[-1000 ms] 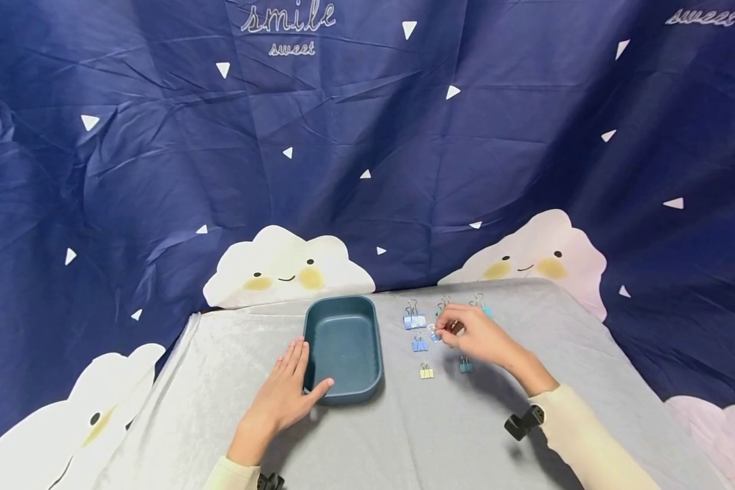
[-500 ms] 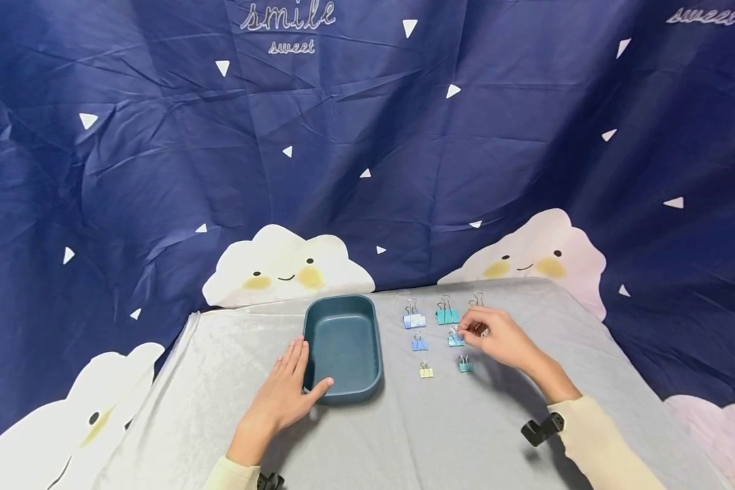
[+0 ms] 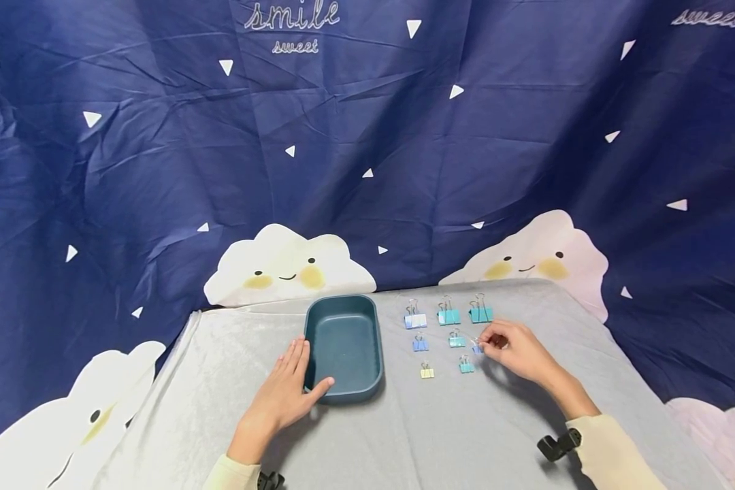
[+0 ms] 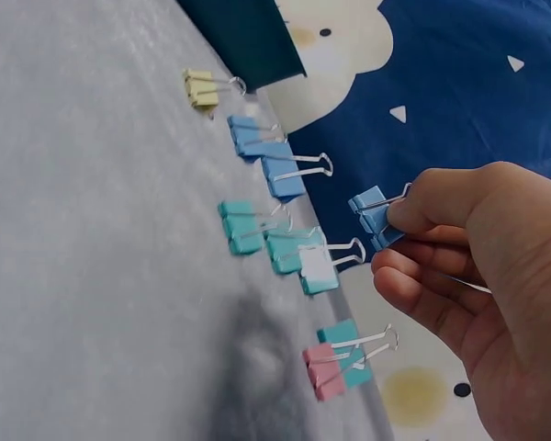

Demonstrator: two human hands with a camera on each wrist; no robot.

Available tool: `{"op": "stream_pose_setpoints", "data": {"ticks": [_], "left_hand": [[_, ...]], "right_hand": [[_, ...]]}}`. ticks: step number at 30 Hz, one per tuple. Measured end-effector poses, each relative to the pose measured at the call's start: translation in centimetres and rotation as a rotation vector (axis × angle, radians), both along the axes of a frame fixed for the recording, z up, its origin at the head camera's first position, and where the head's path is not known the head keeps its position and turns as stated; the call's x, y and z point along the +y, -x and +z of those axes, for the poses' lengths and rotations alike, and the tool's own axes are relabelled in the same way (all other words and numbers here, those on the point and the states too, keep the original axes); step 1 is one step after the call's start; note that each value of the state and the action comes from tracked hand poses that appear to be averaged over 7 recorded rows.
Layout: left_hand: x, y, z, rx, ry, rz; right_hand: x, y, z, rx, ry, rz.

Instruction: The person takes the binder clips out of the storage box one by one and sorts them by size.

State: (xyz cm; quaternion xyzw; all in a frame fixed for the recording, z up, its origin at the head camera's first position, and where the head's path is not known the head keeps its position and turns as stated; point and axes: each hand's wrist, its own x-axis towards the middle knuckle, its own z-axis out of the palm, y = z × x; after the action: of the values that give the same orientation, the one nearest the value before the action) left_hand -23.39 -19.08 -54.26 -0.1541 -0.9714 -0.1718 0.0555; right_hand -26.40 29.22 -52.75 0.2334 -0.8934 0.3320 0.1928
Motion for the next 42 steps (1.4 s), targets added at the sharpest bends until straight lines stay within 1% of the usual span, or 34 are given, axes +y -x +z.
{"op": "stream_pose_setpoints", "data": {"ticks": [3, 11, 21, 29, 37, 42], "left_hand": [[0.0, 0.0, 0.0, 0.003, 0.005, 0.000], [0.0, 0.1, 0.0, -0.006, 0.009, 0.005], [0.2, -0.3, 0.4, -0.004, -0.003, -0.001], [0.2, -0.5, 0.7, -0.001, -0.013, 0.000], [0.2, -0.3, 0.3, 0.009, -0.011, 0.006], [0.1, -0.2, 0.2, -0.002, -0.016, 0.007]], "right_hand": [[0.6, -0.2, -0.4, -0.015, 0.004, -0.031], [2.3, -0.6, -1.6, -0.021, -0.008, -0.101], [3.7, -1.0, -3.4, -0.121, -0.004, -0.146], [4.1, -0.9, -4.5, -0.146, -0.029, -0.201], [4.2, -0.6, -5.0, -0.152, -0.027, -0.209], [4.3, -0.6, -5.2, -0.156, -0.026, -0.207]]}}
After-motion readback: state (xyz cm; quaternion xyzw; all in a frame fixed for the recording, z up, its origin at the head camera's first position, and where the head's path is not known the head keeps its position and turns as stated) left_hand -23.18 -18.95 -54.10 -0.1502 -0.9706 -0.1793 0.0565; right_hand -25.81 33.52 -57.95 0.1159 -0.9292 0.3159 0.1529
